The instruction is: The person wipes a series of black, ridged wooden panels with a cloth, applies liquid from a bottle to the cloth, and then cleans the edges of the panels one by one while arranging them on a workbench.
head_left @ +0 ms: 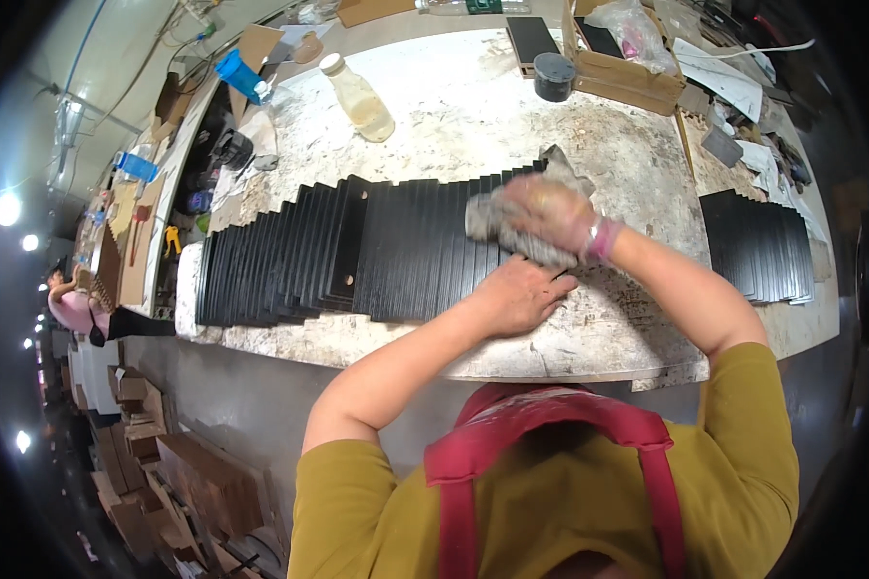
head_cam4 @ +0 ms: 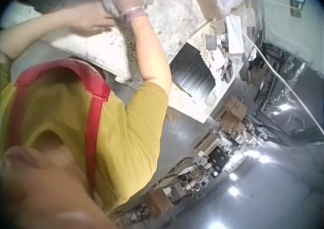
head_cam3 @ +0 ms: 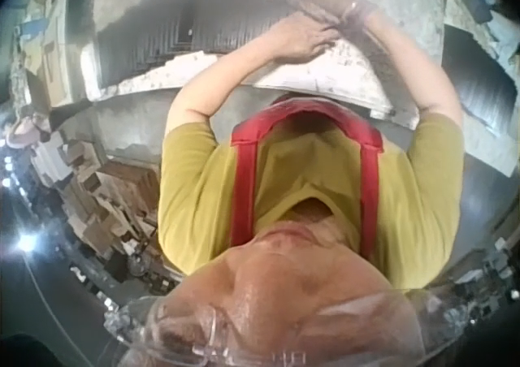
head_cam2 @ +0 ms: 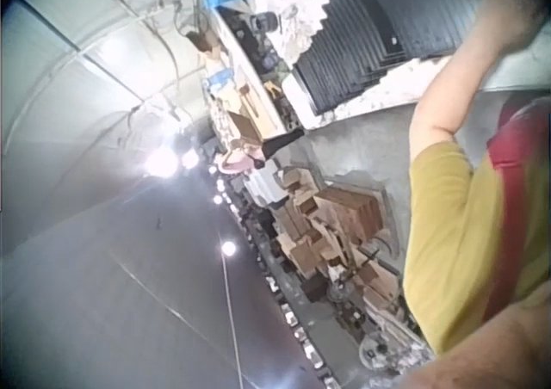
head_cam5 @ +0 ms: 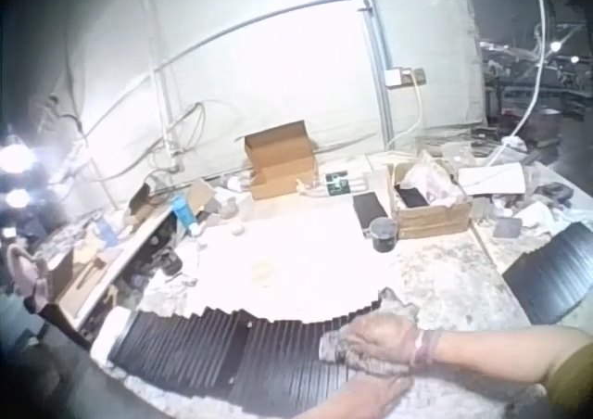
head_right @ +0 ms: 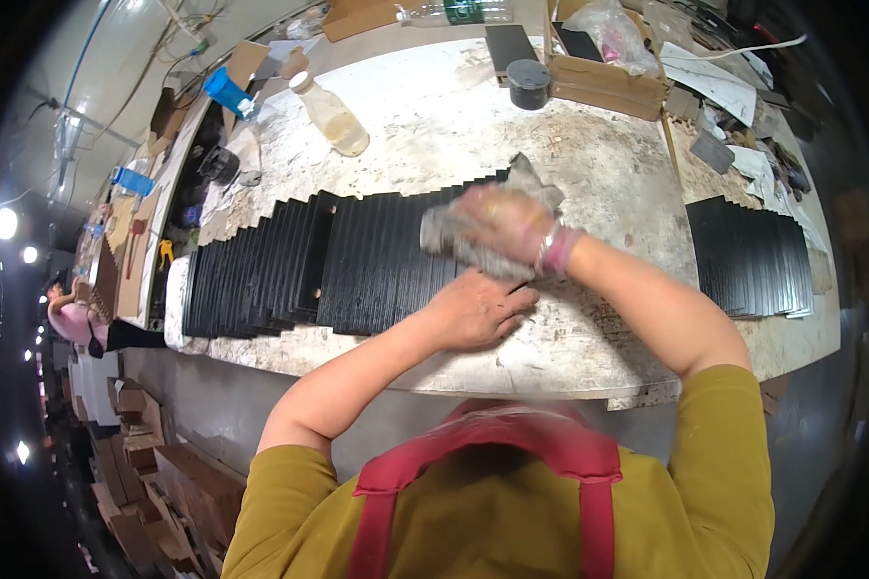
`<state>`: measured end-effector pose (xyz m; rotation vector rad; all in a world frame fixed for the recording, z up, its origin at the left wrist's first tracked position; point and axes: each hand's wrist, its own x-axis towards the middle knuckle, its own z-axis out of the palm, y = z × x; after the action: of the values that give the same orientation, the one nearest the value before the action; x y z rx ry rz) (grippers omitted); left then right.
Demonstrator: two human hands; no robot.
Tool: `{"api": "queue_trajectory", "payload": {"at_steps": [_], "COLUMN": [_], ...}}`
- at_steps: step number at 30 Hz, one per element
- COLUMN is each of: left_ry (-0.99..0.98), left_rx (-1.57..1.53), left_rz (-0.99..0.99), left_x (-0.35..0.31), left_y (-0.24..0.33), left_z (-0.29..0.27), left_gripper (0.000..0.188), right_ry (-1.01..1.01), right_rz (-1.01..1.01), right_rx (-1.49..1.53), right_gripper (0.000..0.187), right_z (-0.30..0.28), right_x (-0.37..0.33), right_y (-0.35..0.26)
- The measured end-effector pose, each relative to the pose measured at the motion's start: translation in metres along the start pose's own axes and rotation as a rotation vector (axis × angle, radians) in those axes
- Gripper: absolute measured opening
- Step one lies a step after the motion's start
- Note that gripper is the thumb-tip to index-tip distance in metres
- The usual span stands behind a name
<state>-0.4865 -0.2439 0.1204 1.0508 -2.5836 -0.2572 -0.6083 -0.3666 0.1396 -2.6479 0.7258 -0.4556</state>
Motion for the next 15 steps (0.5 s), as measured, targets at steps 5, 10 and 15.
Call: {"api": "queue_trajectory", "payload": {"at_steps": [5, 10, 15], "left_ry": [0.034, 0.139, 0.144], "left_rx": [-0.051, -0.314, -0.136], "left_rz": [0.03, -0.124, 0.068], "left_x": [0.007, -0.011, 0.003], "left_y": [-0.005, -0.007, -0.006], "left_z": [0.007, 0.033, 0.014], "left_gripper": [0.026, 0.029, 0.024], "right_ry": [0.138, 0.03, 0.214], "right_rz": [0.177, -0.424, -0.076], "right_rx": [-0.205, -0.114, -0.054], "right_gripper": [0.024, 0.047, 0.04], "right_z": [-0.036, 0.005, 0.041], "right_x": [0.072, 0.033, 0.075], "right_y": [0.061, -0.062, 0.026]}}
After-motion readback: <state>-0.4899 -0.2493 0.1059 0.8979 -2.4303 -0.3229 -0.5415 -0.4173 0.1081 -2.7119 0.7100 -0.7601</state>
